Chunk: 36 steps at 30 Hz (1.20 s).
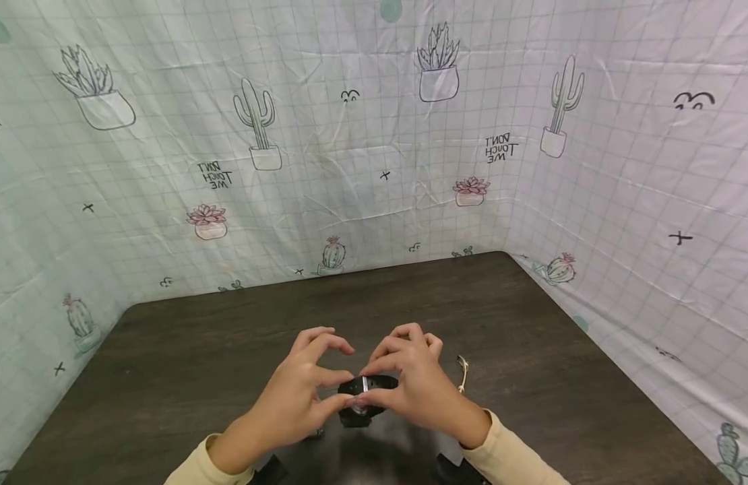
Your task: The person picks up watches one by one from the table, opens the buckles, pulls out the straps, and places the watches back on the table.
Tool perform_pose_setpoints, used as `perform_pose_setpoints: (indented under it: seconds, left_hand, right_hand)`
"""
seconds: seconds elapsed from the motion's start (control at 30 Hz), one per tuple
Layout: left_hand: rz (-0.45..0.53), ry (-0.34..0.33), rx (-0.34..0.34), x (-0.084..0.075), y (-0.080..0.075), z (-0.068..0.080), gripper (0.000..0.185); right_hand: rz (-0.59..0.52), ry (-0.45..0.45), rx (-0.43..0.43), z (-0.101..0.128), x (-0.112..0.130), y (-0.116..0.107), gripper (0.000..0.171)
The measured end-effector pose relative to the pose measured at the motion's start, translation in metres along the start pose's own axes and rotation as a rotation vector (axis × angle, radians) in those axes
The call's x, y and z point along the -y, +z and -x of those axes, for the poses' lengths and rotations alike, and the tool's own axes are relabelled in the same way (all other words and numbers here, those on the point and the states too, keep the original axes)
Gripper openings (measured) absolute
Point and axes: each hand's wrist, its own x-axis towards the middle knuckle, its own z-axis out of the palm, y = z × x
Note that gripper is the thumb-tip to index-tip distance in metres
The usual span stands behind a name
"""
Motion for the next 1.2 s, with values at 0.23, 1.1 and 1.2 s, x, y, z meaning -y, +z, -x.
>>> perform_pose_setpoints:
  seconds: [0.23,1.1,1.2]
  left_hand:
    - [-0.007,0.023,-0.017,0.002,-0.001,0.003,0.014]
    - [-0.135,0.046,-0.021,0.011,-0.003,0.011,0.017]
    - [-0.146,0.04,0.032,0.008,-0.004,0.005,0.018]
  right_hand:
    - [-0.017,-0.03,-0.068,0.005,0.0,0.004,0.029]
    - [-0.043,-0.012,-0.085,0.005,0.006,0.015,0.027]
    - [-0.046,0.006,-0.019,0.001,0.007,0.015,0.025]
